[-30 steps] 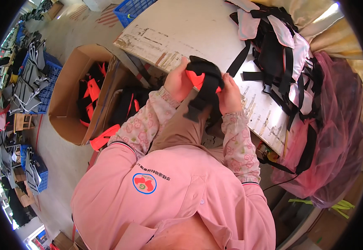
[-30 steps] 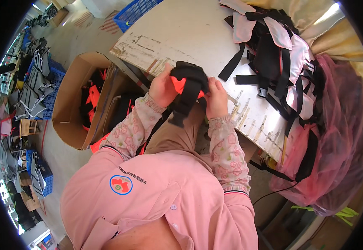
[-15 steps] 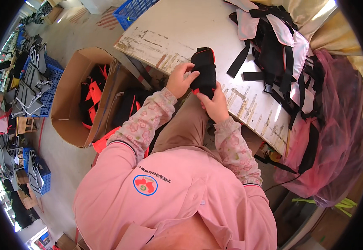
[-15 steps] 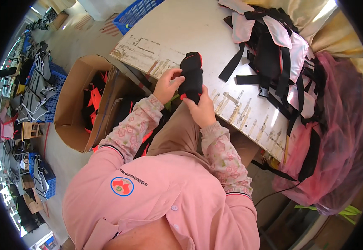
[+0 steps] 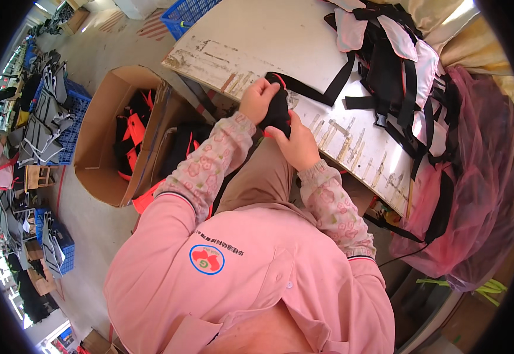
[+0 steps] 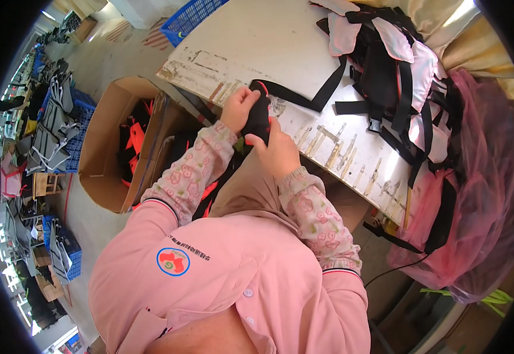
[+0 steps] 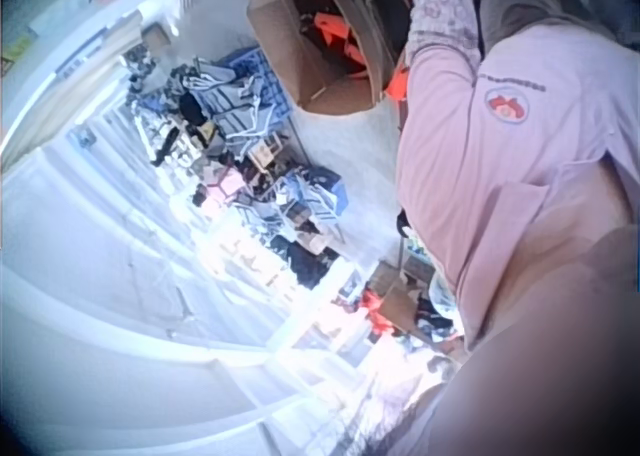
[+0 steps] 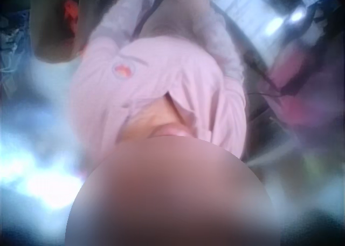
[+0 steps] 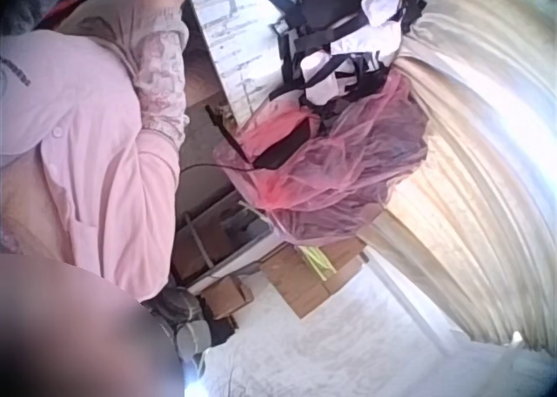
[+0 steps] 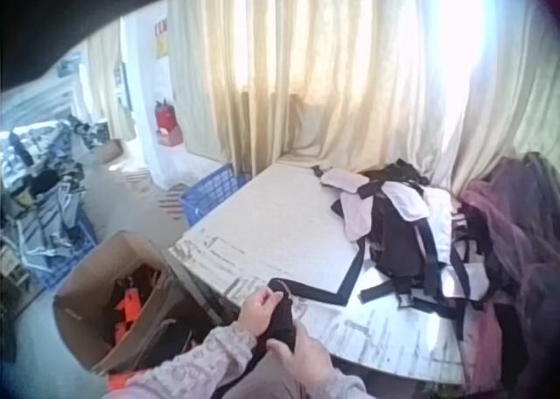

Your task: Assembling and organizing safety vests at a factory workbench by attaching straps and sorting them into boxes.

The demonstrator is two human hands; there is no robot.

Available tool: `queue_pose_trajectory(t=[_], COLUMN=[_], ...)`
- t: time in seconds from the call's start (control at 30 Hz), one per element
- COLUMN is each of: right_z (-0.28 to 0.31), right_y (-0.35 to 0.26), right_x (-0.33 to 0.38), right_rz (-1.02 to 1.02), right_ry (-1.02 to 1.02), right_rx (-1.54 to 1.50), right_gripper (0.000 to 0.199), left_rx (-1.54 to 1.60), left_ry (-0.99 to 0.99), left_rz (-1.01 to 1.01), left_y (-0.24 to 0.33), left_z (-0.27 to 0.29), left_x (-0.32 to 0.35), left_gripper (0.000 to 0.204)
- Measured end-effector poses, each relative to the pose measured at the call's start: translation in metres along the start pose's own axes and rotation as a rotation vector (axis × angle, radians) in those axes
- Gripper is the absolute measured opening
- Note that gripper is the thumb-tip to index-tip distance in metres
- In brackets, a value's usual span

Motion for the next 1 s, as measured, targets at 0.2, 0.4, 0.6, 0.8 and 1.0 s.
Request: queue_pose_trajectory(t=[0.2,0.4,0.6,0.8,1.0], right_z=[-0.020,-0.003,-0.011,-0.070,-0.064], right_y=[-0.022,-0.062,-0.060,-0.080,-0.025], right_x=[0.017,0.043,0.070,0.056,0.034], right_rz=[0.063,0.008,0.189,0.447,0.417], right_ry=[-0.156,-0.403,-0.560,-0.496,-0.373], right_rx=[-0.117,-0.269,-0.280,-0.202,-0.199], right_gripper=[0.038,0.022,0.020,0.029,0.029], left_rx=[-0.519,-0.681,-0.977,-1.576,-1.640], left_ry=[0.536,0.724,0.921,0.356,0.527], left_rz=[-0.135,-0.157,-0.017,0.307,0.738], left_y=[-0.018,-0.038,-0.049,-0.194,-0.195], left_z=[0.085,0.182,0.367,0.489,0.403], left_x=[-0.078,-0.098,-0.031,0.202,0.311], left_gripper=[0.034,0.032,0.039,0.028,0.052])
Point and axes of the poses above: each hand's wrist, its own x-axis away from the middle knuckle, its own z-axis out of the back of the hand, y = z × x, the point moved 6 cm from there along -x, towards the middle knuckle, and after that the axes turned 15 degrees about y, right-handed, at the moved point
